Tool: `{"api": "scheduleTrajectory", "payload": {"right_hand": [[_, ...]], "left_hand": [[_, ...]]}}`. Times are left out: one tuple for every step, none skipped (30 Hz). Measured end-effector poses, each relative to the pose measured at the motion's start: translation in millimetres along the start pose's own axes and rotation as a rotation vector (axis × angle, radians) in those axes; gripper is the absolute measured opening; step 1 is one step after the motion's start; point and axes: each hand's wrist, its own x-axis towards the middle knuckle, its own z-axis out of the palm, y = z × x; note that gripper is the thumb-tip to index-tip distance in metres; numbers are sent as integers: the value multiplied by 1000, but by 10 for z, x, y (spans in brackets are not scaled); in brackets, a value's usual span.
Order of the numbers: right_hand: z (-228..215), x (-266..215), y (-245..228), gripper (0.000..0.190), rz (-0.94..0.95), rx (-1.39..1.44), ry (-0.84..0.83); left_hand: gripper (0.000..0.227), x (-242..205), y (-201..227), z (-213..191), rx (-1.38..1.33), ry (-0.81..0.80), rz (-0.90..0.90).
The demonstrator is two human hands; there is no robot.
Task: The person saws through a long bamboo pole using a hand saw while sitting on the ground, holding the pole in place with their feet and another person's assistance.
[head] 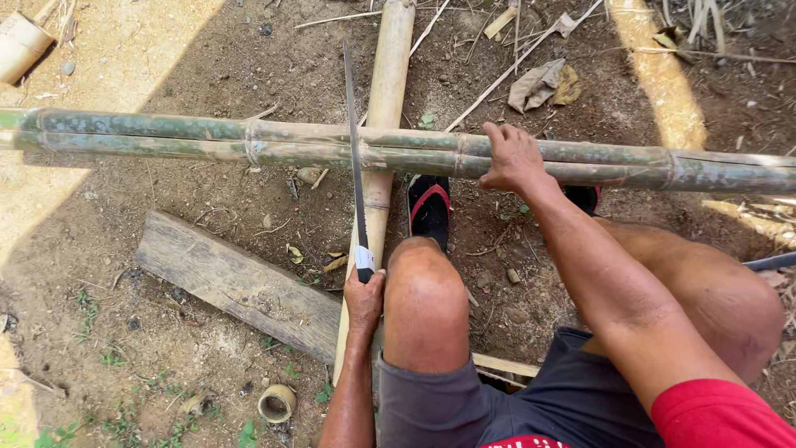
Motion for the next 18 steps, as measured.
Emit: {"api": "scheduleTrajectory", "payload": {"right_hand": [[39,62,29,112,-5,13,-14],[72,123,58,122,-29,-56,-11],[113,182,60,131,-54,-125,-7],[143,235,58,131,-54,-116,-13],[188,258,49,131,-65,-167,-47],[229,279,50,130,-75,-220,-80],[271,294,52,130,-74,-214,-85],[303,312,53,126,-112,-247,-13],[327,346,47,122,-149,-281,60],[346,375,55,122,-148,-278,54],[358,400,61,120,-164,-295,65],[365,407,66,118,-179,-313,71],[363,419,66,118,-177,-311,61],[349,440,79,119,-164,-280,25],[348,445,74,120,-150,-248,-12],[331,465,58,120,-153,-252,-13],[309,464,57,118,-157,-229,-6],[291,461,51,115,-162,-205,6]], "left_hand": [[22,-9,-3,-11,44,5,98],[22,-18,8,-24,59,6,88],[22,-40,33,-54,79,9,9],[23,-37,70,-60,95,10,-64],[23,-46,107,-71,104,9,-68],[22,-60,137,-68,24,4,-195],[21,-66,158,-64,-57,0,-322],[21,-57,169,-61,-50,-2,-322],[21,-55,168,-68,-31,4,-306],[21,-62,147,-59,-14,10,-295],[21,-55,118,-52,-9,8,-300],[20,-67,90,-46,11,1,-252],[19,-73,62,-48,32,-7,-204],[19,-67,27,-31,31,-9,-211],[23,-65,-1,-22,36,-1,-165],[27,-42,-13,-4,38,13,-114],[27,-37,-19,16,35,16,-117],[26,-38,-31,32,-73,13,-257]]}}
